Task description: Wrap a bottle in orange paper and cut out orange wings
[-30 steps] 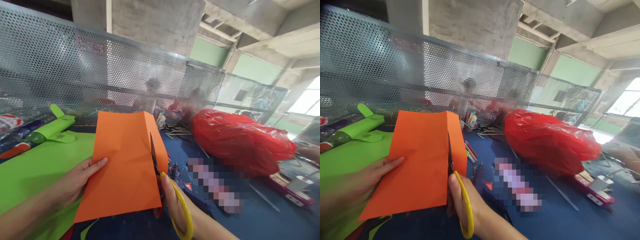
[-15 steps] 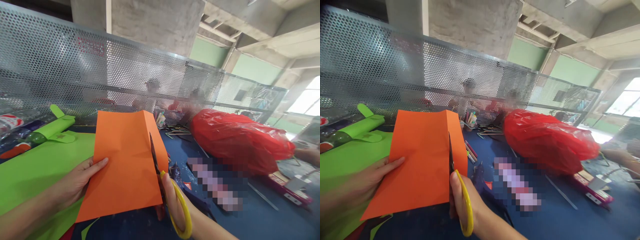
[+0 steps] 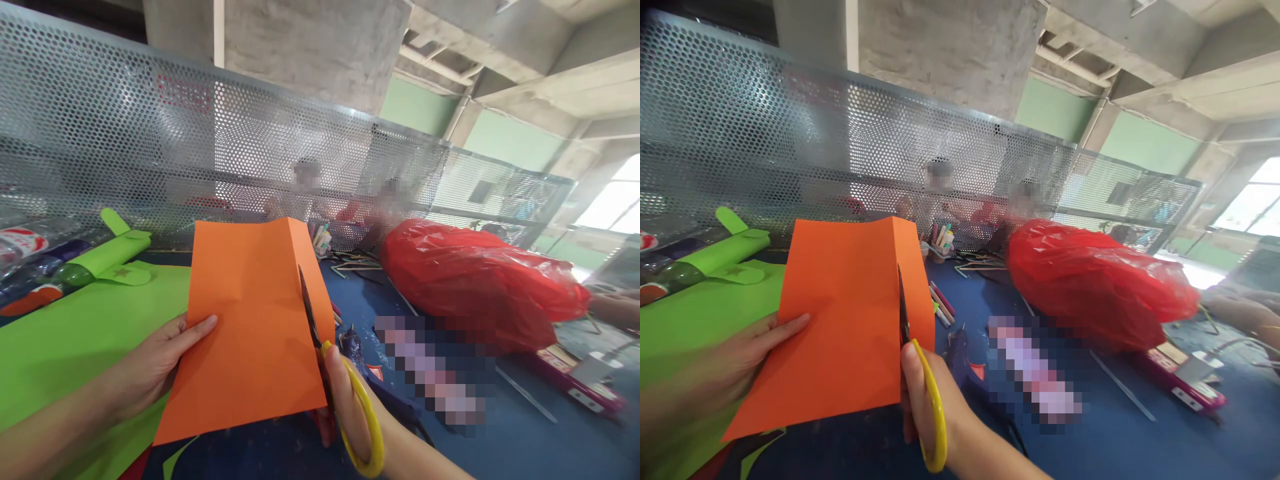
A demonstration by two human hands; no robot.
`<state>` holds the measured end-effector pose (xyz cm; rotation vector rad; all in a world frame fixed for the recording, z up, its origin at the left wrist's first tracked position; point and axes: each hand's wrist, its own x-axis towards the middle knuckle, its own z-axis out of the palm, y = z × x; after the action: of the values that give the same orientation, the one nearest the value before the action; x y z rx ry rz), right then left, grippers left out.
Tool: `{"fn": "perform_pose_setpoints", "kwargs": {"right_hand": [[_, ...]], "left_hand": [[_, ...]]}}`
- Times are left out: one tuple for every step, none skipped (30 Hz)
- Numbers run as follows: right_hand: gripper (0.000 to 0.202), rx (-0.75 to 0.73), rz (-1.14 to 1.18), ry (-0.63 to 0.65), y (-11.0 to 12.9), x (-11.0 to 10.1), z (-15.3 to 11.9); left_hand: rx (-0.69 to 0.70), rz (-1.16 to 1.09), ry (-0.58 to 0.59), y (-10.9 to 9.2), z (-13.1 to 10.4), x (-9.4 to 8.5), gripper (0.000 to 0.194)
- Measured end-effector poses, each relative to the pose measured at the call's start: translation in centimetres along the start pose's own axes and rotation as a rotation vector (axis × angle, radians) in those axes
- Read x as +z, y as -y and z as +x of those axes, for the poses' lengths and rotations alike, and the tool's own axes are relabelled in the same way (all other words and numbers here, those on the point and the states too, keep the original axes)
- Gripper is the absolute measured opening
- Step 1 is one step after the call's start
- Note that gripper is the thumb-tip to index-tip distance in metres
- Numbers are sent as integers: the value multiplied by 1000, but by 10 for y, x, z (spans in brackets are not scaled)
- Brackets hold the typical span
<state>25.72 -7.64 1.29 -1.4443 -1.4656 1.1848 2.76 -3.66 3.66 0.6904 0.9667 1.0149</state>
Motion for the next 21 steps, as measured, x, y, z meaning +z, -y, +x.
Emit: {"fn": "perform_pose_setpoints", "kwargs": {"right_hand": [[75,6,-5,0,0,0,0],[76,9,-15,-2,0,0,0],[76,9,-25,2,1,0,0],[76,7,-31,5,2,0,0],[76,7,-31,4,3,0,0],[75,7,-28,1,5,0,-1],[75,6,-25,-4,6,-1,-1],[75,4,-24,-9,7,-1,-2],[75,1,-24,-11,7,-1,-2],[75,-5,-26,-9,8,-1,-2],[75,-10,-27,-6,8,-1,-2],[75,-15,-25,-6,7,-1,-3],[75,-17,-27,-6,7,-1,-3],[75,-17,-33,-5,7,-1,-3],[75,-15,-41,-6,7,-1,-4],[76,-9,-47,-8,7,-1,-4],[76,2,-49,-11,7,-1,-4],[76,10,-48,-11,7,-1,-4],[76,15,-42,-14,7,-1,-4],[77,16,-32,-11,6,-1,-3],[77,16,-22,-3,6,-1,-2]], "left_hand": [[-1,-6,6,0,0,0,34],[-6,-7,11,0,0,0,34],[-10,-5,13,1,0,0,33],[-8,-3,9,1,0,0,33],[-6,-2,3,1,0,0,32],[-2,-2,-3,1,-1,0,31],[0,-1,-7,1,-1,0,31],[1,-1,-12,0,-1,1,30],[1,2,-19,0,-2,2,30],[-1,5,-26,0,-2,3,29],[-1,7,-29,-1,-2,4,29],[-2,7,-30,-1,-3,4,28],[-3,5,-31,-1,-3,5,27],[-5,4,-30,-1,-3,5,26],[-7,4,-27,-1,-3,4,26],[-8,2,-23,-1,-2,3,26],[-8,-2,-15,-1,-2,2,26],[-8,-10,-2,0,-1,1,27],[-6,-18,11,0,-1,0,27],[-5,-23,20,0,0,0,28],[-3,-23,24,1,0,-1,28]]}}
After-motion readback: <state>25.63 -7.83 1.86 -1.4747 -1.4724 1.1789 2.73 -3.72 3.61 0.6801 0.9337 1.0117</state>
